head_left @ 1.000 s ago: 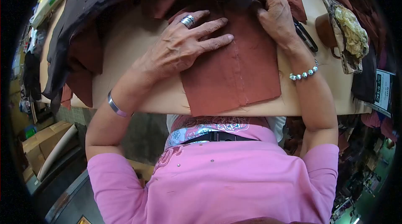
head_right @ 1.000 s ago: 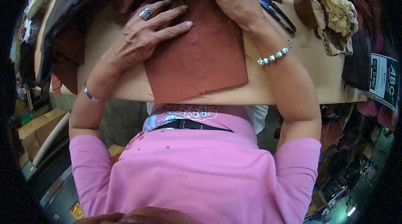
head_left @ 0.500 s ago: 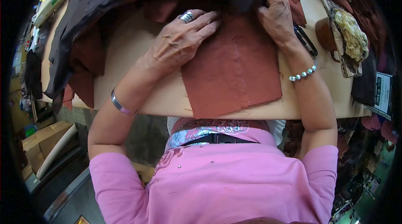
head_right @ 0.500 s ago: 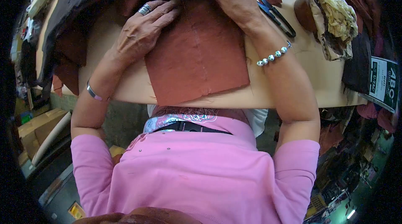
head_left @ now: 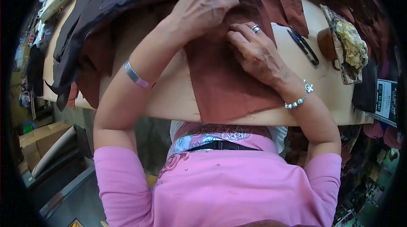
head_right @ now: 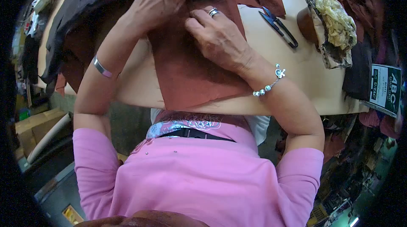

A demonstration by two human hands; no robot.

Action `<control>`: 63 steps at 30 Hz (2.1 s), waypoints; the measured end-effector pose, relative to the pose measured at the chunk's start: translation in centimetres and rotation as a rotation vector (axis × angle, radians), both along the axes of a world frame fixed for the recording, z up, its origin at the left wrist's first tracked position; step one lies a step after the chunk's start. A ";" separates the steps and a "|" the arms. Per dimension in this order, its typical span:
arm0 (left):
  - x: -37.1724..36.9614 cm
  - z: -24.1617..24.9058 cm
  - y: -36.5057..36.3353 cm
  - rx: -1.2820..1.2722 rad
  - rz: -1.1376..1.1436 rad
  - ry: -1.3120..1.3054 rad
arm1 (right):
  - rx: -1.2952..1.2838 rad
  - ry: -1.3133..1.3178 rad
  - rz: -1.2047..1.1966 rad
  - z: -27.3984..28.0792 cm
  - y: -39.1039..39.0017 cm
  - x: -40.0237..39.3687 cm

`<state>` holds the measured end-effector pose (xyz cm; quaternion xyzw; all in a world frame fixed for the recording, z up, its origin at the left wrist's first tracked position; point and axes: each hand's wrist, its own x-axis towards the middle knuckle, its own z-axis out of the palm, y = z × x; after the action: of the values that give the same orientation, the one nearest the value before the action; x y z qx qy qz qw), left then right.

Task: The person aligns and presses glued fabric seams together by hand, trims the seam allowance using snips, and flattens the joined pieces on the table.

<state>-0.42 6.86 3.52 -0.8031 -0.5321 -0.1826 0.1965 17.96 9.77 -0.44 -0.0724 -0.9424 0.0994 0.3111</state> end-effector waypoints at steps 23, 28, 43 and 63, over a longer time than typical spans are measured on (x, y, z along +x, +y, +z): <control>-3.1 -1.8 2.7 0.135 0.051 -0.127 | 0.021 -0.103 -0.029 0.2 1.2 -1.7; -2.8 -1.2 2.1 0.126 0.069 -0.182 | 0.087 -0.071 -0.018 -0.2 1.2 -1.9; 1.5 -2.0 -3.3 -0.111 0.105 -0.264 | 0.040 -0.102 0.017 -0.1 1.7 -1.3; 1.2 -4.0 -4.4 -0.116 0.150 -0.359 | -0.290 -0.271 0.186 4.0 -5.1 5.7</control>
<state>0.82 2.46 -0.44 -0.7259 -0.6265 -0.2764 0.0649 23.67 4.67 3.59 -0.0418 -0.9541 0.2515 0.1574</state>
